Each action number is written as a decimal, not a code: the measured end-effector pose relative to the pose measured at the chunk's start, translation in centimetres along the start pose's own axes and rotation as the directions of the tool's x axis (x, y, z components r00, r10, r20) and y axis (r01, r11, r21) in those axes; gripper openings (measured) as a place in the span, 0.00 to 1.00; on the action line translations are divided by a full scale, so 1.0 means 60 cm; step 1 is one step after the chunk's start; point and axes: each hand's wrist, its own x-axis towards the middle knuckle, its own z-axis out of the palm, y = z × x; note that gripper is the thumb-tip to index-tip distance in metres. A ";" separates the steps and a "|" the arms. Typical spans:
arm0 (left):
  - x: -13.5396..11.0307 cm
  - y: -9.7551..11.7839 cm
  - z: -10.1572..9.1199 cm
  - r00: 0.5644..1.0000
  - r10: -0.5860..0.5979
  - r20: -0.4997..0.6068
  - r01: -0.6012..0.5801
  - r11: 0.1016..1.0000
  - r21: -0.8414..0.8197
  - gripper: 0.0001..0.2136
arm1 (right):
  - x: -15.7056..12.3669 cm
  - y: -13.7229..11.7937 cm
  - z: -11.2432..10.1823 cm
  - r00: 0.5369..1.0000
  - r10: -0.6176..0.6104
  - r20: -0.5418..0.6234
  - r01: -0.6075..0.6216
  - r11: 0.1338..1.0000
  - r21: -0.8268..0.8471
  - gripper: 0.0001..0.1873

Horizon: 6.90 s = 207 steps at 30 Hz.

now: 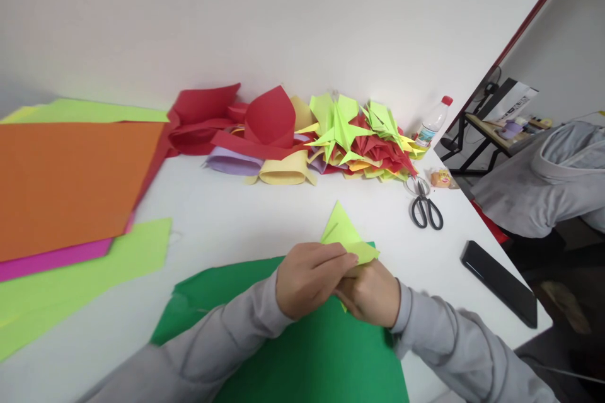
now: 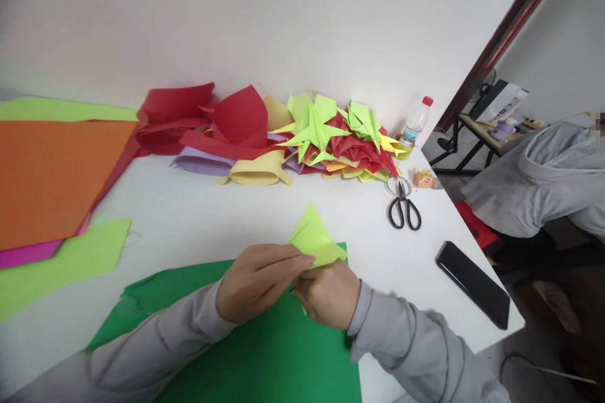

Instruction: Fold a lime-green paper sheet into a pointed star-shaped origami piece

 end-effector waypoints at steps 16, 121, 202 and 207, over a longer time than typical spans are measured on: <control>-0.022 -0.058 0.002 0.991 -0.128 0.036 0.133 0.948 -0.291 0.11 | 0.003 0.001 -0.008 1.000 0.017 0.025 -0.017 1.000 0.017 0.10; -0.046 -0.028 0.032 0.874 0.038 0.484 -0.242 0.899 0.366 0.12 | -0.025 0.124 -0.016 0.951 0.242 -0.192 -0.192 0.950 0.246 0.18; -0.042 -0.057 0.035 0.803 -0.583 0.122 0.593 0.801 -0.078 0.14 | 0.004 0.061 -0.027 0.949 -0.221 -0.223 0.194 0.971 -0.140 0.08; -0.034 -0.056 0.033 0.793 -0.600 0.103 0.609 0.785 -0.115 0.14 | 0.003 0.062 -0.023 0.949 -0.205 -0.241 0.178 0.975 -0.130 0.08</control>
